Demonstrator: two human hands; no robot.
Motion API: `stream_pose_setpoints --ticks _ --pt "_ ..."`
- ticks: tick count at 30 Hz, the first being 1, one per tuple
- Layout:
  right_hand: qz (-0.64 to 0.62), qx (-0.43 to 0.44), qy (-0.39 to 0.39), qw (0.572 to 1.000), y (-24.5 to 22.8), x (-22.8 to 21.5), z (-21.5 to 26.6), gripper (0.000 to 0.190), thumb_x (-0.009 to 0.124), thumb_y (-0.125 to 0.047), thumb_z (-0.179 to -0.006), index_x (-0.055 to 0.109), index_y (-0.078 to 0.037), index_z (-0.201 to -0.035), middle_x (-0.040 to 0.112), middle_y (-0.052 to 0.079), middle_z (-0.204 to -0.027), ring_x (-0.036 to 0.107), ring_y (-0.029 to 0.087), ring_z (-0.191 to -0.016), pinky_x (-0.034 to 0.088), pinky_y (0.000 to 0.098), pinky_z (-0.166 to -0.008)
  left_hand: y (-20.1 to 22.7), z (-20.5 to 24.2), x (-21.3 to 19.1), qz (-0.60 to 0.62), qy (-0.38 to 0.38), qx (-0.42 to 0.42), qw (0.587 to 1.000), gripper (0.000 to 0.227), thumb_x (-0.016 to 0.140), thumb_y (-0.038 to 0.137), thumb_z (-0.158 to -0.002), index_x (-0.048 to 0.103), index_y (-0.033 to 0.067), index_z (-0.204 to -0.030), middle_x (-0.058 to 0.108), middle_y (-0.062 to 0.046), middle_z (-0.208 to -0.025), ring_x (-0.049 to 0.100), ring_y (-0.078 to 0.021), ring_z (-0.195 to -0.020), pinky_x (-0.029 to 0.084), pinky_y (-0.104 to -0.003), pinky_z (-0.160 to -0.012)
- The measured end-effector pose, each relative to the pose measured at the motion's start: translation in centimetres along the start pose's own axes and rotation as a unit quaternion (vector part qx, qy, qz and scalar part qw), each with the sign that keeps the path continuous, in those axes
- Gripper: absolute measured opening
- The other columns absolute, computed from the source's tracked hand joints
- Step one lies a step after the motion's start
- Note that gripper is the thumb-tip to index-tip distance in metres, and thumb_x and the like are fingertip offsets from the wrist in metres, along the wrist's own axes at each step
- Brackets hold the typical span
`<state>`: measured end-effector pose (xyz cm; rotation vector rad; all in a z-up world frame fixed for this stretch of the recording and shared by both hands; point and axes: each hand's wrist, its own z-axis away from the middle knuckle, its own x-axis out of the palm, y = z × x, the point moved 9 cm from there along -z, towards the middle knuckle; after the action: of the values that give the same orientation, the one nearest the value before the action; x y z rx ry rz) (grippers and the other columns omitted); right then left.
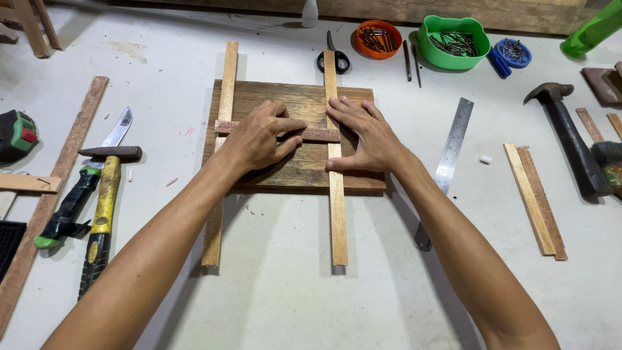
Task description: The person picks nails from a container and positions thin wooden strips across a wooden board, hammering the nails to fasten the strips into a lattice frame. They align the strips, press pieces into place, and reposition strips as they build the frame.
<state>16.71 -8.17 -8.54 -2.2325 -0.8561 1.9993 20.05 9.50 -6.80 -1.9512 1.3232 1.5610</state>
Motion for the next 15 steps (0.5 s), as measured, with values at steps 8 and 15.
stream_pose_setpoints --ticks 8,15 --pt "0.004 -0.001 0.002 1.0 0.1 0.06 0.03 0.131 0.071 -0.089 -0.045 0.048 -0.015 -0.151 0.041 0.006 -0.162 0.029 0.023 -0.153 0.014 0.0534 -0.126 0.05 -0.2 0.02 0.002 -0.017 -0.031 0.999 0.031 0.073 0.038 -0.09 0.078 0.0208 -0.116 0.061 -0.004 -0.089 0.055 -0.0192 -0.087 0.054 -0.036 -0.084" --pt "0.008 -0.005 0.002 1.0 -0.31 -0.19 -0.09 0.127 0.074 -0.084 -0.048 0.047 -0.015 -0.15 0.04 0.005 -0.161 0.028 0.023 -0.152 0.013 0.0539 -0.125 0.37 -0.24 -0.14 -0.006 -0.029 -0.036 0.999 0.033 0.073 0.038 -0.089 0.077 0.0212 -0.117 0.06 -0.005 -0.09 0.055 -0.0196 -0.088 0.053 -0.037 -0.087"
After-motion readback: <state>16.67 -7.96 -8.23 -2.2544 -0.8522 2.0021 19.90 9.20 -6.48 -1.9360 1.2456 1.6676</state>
